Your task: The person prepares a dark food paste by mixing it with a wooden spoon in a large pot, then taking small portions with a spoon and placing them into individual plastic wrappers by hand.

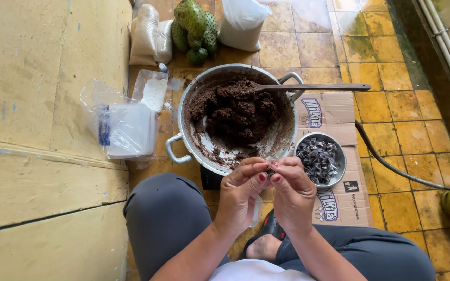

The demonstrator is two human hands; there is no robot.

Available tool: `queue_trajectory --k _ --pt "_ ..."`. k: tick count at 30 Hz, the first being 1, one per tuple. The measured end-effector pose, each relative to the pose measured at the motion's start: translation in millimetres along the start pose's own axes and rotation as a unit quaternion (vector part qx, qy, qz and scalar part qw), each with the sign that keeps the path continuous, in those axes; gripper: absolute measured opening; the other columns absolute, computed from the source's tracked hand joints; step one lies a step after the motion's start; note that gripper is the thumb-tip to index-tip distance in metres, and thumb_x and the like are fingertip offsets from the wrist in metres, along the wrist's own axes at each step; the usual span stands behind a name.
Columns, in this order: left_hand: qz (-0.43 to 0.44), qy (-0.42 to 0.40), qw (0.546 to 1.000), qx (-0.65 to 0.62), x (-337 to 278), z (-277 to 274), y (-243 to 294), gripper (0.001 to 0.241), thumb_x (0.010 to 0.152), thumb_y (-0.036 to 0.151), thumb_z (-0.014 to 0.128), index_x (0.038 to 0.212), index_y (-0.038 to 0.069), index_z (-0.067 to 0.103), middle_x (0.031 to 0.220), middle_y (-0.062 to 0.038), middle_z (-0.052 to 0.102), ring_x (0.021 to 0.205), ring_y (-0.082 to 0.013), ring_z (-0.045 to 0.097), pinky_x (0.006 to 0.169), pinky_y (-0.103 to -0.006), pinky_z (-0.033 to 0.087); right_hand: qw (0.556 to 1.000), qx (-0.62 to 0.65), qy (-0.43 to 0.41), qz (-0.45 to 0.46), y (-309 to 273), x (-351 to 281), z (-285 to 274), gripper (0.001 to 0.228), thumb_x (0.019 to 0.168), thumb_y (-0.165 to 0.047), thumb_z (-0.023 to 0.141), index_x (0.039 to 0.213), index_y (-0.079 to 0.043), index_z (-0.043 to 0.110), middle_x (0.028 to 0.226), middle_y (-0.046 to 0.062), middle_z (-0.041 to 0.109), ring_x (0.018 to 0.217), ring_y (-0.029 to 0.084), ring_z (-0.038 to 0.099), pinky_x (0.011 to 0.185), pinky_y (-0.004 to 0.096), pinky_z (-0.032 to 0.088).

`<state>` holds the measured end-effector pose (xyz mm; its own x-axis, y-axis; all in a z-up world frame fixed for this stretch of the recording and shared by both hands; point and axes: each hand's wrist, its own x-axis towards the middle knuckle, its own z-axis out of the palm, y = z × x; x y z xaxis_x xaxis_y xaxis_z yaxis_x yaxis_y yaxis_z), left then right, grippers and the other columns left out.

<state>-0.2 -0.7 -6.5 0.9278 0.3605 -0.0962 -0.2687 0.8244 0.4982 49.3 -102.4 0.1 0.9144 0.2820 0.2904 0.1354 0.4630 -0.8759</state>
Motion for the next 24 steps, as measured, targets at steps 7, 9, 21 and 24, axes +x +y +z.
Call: queue_trajectory --k 7,9,21,24 --pt "0.005 -0.001 1.0 -0.019 -1 3 2 0.015 0.089 -0.005 0.073 0.103 -0.003 0.076 0.12 -0.012 0.063 0.1 -0.0223 0.069 0.087 -0.0296 0.063 1.0 0.012 -0.005 0.002 -5 1 7 0.01 0.096 -0.007 0.071 0.105 -0.008 0.073 0.108 0.007 0.058 0.106 0.019 0.059 0.101 0.031 0.052" --pt "0.037 -0.014 0.999 0.004 -1 5 2 0.015 0.089 -0.006 0.072 0.103 -0.001 0.076 0.116 -0.012 0.062 0.102 -0.0212 0.067 0.086 -0.0298 0.063 1.0 0.019 0.002 0.01 -8 1 11 0.009 0.096 -0.007 0.071 0.104 -0.008 0.073 0.106 0.007 0.058 0.102 0.019 0.059 0.088 0.026 0.054" --pt "0.085 -0.021 0.996 0.029 -5 11 1 0.013 0.092 -0.001 0.072 0.104 0.001 0.076 0.117 -0.012 0.061 0.108 -0.0211 0.064 0.089 -0.0288 0.061 1.0 0.002 0.013 -0.022 1 -4 13 0.009 0.1 -0.012 0.067 0.107 -0.008 0.072 0.108 0.007 0.057 0.106 0.019 0.056 0.097 0.029 0.05" --pt "0.103 -0.028 0.993 0.041 -6 15 2 0.012 0.093 0.002 0.072 0.103 0.003 0.076 0.117 -0.011 0.061 0.108 -0.0201 0.063 0.095 -0.0298 0.058 1.0 0.013 0.018 -0.02 4 -8 14 0.01 0.1 -0.011 0.067 0.108 -0.008 0.071 0.108 0.007 0.055 0.108 0.019 0.055 0.088 0.023 0.05"
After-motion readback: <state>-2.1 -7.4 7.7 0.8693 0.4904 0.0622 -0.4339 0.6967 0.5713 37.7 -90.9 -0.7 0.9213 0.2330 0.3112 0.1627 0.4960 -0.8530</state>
